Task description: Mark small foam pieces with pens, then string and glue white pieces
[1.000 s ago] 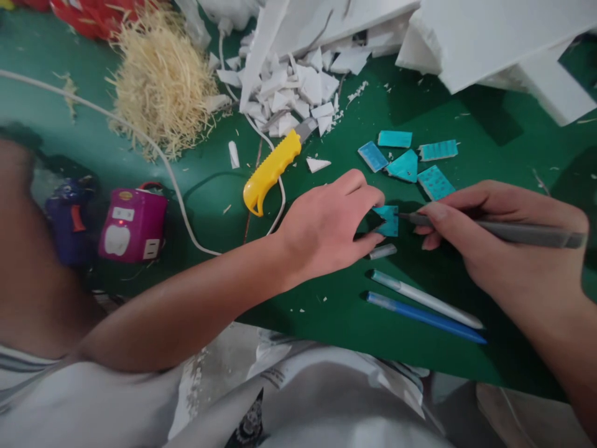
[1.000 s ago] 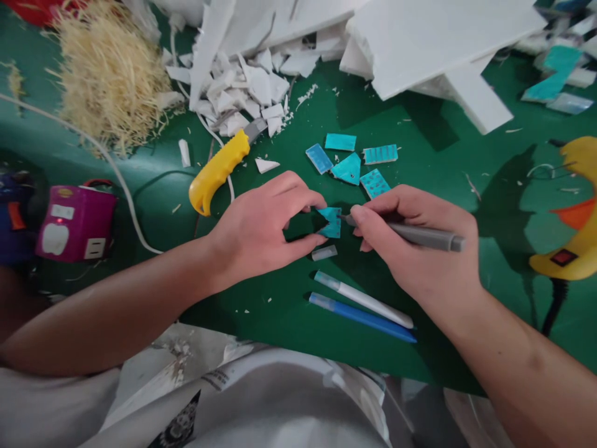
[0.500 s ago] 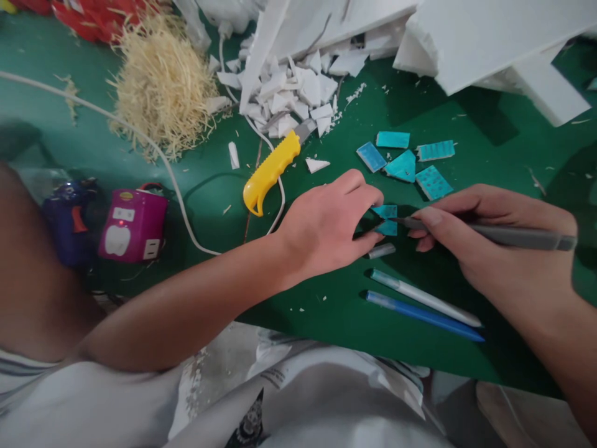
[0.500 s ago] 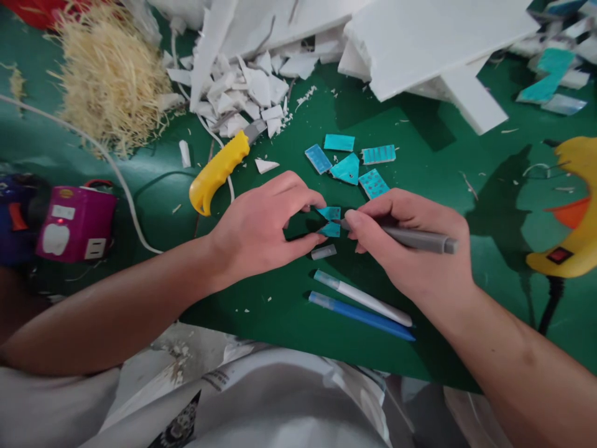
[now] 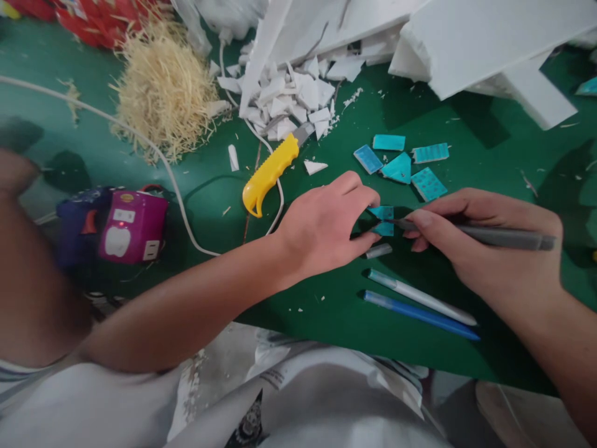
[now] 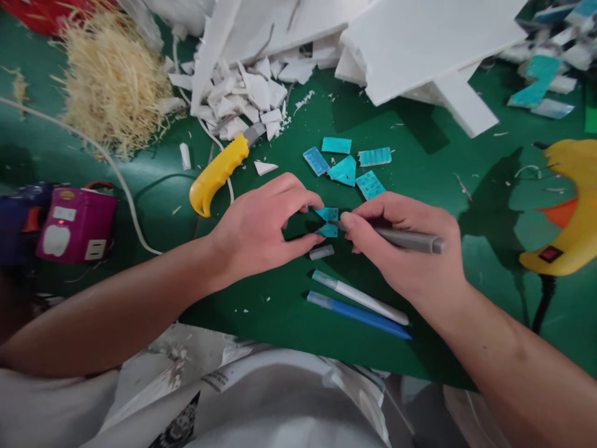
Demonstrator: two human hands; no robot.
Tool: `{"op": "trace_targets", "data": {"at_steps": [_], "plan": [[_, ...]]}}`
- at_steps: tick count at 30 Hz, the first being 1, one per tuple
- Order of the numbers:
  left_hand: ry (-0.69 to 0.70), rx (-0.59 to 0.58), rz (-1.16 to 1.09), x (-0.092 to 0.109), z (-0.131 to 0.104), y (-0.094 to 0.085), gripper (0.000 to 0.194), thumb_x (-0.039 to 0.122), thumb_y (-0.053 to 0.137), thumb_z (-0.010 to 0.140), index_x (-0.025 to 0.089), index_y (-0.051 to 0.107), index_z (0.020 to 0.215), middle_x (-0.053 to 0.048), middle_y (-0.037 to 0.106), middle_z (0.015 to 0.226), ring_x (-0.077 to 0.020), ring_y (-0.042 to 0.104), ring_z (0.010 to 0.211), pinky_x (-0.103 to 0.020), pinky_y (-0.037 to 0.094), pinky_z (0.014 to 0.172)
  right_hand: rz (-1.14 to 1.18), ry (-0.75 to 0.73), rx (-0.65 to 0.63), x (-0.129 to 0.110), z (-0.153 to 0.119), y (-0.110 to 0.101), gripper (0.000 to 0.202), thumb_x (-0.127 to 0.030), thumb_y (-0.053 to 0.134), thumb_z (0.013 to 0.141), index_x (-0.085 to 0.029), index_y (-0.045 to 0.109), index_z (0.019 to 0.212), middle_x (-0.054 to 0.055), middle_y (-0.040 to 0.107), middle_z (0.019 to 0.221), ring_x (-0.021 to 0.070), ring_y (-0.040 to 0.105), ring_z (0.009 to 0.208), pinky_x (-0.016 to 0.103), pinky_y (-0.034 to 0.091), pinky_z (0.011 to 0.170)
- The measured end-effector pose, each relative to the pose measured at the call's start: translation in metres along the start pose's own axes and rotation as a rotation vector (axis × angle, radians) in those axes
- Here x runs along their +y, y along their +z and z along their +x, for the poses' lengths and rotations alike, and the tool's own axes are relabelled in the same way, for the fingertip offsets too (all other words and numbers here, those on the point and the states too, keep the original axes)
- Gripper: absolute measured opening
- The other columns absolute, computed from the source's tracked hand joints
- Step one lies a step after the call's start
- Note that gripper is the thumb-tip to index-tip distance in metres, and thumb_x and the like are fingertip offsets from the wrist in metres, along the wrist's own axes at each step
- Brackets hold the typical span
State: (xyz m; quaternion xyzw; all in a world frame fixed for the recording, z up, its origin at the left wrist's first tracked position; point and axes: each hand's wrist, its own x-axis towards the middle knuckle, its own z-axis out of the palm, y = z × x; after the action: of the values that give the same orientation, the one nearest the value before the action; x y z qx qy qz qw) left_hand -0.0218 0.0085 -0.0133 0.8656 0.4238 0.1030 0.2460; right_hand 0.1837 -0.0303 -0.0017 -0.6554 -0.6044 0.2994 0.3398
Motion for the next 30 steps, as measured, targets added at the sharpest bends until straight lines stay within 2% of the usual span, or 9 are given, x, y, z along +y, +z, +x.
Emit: {"op": "trace_targets", "data": {"at_steps": [6, 11, 16, 25, 30], "plan": [[-0.009, 0.003, 0.000, -0.001, -0.001, 0.000, 0.030, 0.035, 0.069, 0.091, 0.020, 0.066, 0.116, -0.004, 0.065, 0.112, -0.0178, 0.068, 0.094, -0.029, 0.050, 0.073, 0.029, 0.012, 0.065, 0.000, -0.005, -0.003, 0.019, -0.036, 0.077, 0.081, -0.024, 0.071, 0.067, -0.001, 0.070, 0.058, 0.0147, 0.065, 0.049, 0.026, 0.053, 0.045], [0.002, 0.010, -0.002, -0.002, -0.001, 0.000, 0.029, 0.036, 0.069, 0.093, 0.019, 0.067, 0.116, -0.005, 0.065, 0.113, -0.0178, 0.068, 0.094, -0.030, 0.050, 0.073, 0.002, -0.043, 0.043, 0.008, -0.006, -0.003, 0.022, -0.042, 0.078, 0.081, -0.024, 0.072, 0.069, 0.000, 0.070, 0.057, 0.0133, 0.063, 0.045, 0.024, 0.048, 0.041], [0.004, 0.012, -0.002, -0.002, -0.001, 0.000, 0.029, 0.035, 0.069, 0.092, 0.019, 0.066, 0.116, -0.005, 0.065, 0.112, -0.0178, 0.068, 0.094, -0.030, 0.050, 0.073, -0.002, -0.031, 0.033, 0.013, -0.008, -0.002, 0.023, -0.045, 0.078, 0.081, -0.025, 0.074, 0.070, 0.000, 0.072, 0.059, 0.0147, 0.065, 0.045, 0.025, 0.049, 0.042], [-0.001, 0.009, -0.009, -0.001, 0.000, 0.000, 0.028, 0.035, 0.068, 0.092, 0.019, 0.066, 0.115, -0.005, 0.065, 0.112, -0.0176, 0.068, 0.094, -0.030, 0.050, 0.073, -0.031, 0.031, -0.044, 0.001, -0.006, -0.003, 0.019, -0.038, 0.076, 0.079, -0.025, 0.073, 0.066, -0.001, 0.071, 0.057, 0.0136, 0.064, 0.046, 0.024, 0.048, 0.042], [-0.007, -0.003, -0.002, -0.001, 0.000, 0.000, 0.029, 0.035, 0.069, 0.092, 0.020, 0.066, 0.116, -0.004, 0.064, 0.112, -0.0175, 0.068, 0.095, -0.029, 0.050, 0.073, -0.044, 0.021, -0.030, 0.005, -0.007, -0.003, 0.023, -0.046, 0.075, 0.081, -0.026, 0.073, 0.071, -0.002, 0.071, 0.059, 0.0140, 0.063, 0.046, 0.025, 0.046, 0.041]]}}
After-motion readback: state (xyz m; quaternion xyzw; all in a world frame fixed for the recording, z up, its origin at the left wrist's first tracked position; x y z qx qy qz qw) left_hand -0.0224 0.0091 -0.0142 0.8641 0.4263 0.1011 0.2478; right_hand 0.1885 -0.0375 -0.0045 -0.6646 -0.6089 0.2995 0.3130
